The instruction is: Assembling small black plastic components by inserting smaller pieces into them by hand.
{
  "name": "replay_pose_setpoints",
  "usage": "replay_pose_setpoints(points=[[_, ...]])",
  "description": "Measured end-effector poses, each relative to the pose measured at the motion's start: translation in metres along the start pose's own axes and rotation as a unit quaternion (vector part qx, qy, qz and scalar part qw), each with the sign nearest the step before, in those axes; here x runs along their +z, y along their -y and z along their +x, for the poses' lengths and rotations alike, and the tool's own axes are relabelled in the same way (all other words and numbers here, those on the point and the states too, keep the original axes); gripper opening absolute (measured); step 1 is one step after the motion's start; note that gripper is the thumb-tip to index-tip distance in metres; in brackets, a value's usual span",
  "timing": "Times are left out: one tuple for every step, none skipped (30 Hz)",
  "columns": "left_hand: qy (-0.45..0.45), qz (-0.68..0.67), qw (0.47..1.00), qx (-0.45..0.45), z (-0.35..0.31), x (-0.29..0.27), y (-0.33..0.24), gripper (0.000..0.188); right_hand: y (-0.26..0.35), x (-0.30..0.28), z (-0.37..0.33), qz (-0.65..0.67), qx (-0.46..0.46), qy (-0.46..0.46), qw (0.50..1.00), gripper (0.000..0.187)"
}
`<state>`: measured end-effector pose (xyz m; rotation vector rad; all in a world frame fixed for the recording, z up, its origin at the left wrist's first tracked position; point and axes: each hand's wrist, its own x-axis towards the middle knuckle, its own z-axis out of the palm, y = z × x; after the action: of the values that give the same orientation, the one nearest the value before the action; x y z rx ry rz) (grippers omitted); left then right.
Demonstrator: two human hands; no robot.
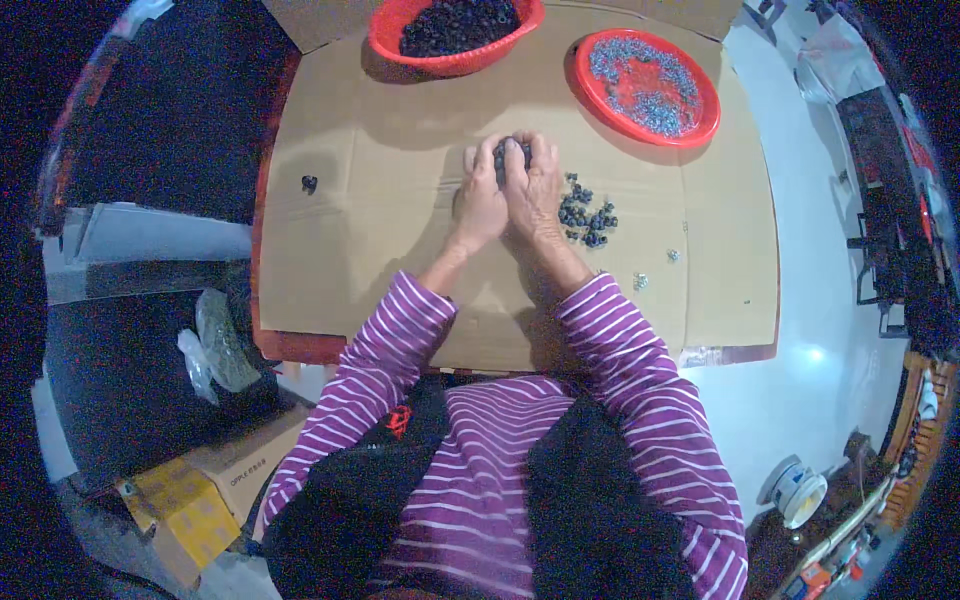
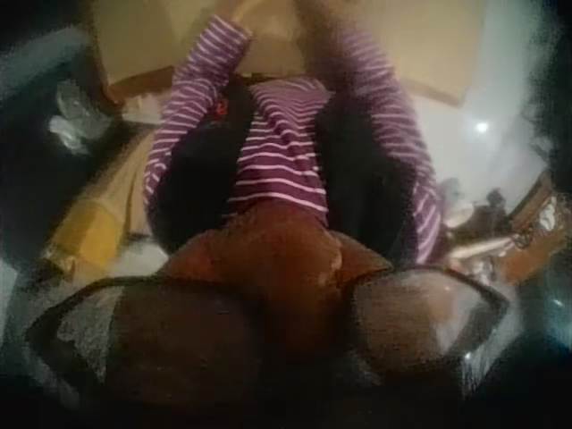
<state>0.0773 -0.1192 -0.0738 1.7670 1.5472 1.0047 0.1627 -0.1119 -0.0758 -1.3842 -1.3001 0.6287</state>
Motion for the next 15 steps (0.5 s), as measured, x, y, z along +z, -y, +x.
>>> replay_pose_setpoints(points=[[0.006,0.011,1.0,-0.008,-0.001,-0.001,-0.001,0.045,0.003,-0.002,0.0,-0.038,-0.023,0.007,0.999,0.02],[0.005,0.01,1.0,-0.007,-0.001,-0.002,-0.001,0.045,0.003,-0.001,0.001,-0.038,-0.025,0.006,0.999,0.02],[0.003,0.022,1.0,0.0,-0.001,-0.003,-0.003,0.046,0.003,-0.002,0.001,-0.06,-0.032,0.004,0.998,0.021],[0.0,0.034,0.999,0.007,-0.002,-0.004,-0.005,0.047,0.002,-0.002,0.002,-0.082,-0.039,0.002,0.996,0.021],[0.001,0.032,0.999,0.008,-0.002,-0.004,-0.004,0.047,0.001,-0.002,0.002,-0.084,-0.04,0.001,0.996,0.021],[-0.011,0.034,0.999,0.029,-0.002,-0.005,-0.003,0.047,0.002,-0.001,0.004,-0.089,-0.036,0.013,0.995,0.022],[-0.024,0.037,0.998,0.05,-0.001,-0.006,-0.003,0.047,0.003,-0.001,0.005,-0.094,-0.033,0.026,0.995,0.022],[-0.025,0.035,0.998,0.052,-0.002,-0.007,-0.003,0.047,0.004,-0.001,0.005,-0.095,-0.036,0.024,0.994,0.022],[-0.012,0.047,0.998,0.042,-0.004,-0.011,-0.004,0.047,0.009,-0.001,0.003,-0.096,-0.027,0.033,0.994,0.023],[0.001,0.059,0.998,0.032,-0.006,-0.013,-0.005,0.047,0.012,0.0,0.002,-0.097,-0.018,0.042,0.994,0.024],[-0.001,0.059,0.998,0.033,-0.006,-0.015,-0.004,0.047,0.012,0.002,0.003,-0.097,-0.02,0.041,0.994,0.024],[0.0,0.064,0.997,0.039,-0.007,-0.015,-0.004,0.048,0.01,0.002,0.004,-0.107,-0.004,0.045,0.993,0.025],[0.001,0.07,0.997,0.044,-0.008,-0.015,-0.004,0.049,0.007,0.002,0.005,-0.116,0.013,0.049,0.992,0.025],[0.001,0.067,0.997,0.045,-0.009,-0.015,-0.005,0.049,0.003,0.002,0.007,-0.118,0.012,0.047,0.992,0.025],[-0.008,0.073,0.996,0.049,-0.011,-0.014,-0.007,0.05,-0.002,0.001,0.009,-0.125,-0.018,0.047,0.991,0.026]])
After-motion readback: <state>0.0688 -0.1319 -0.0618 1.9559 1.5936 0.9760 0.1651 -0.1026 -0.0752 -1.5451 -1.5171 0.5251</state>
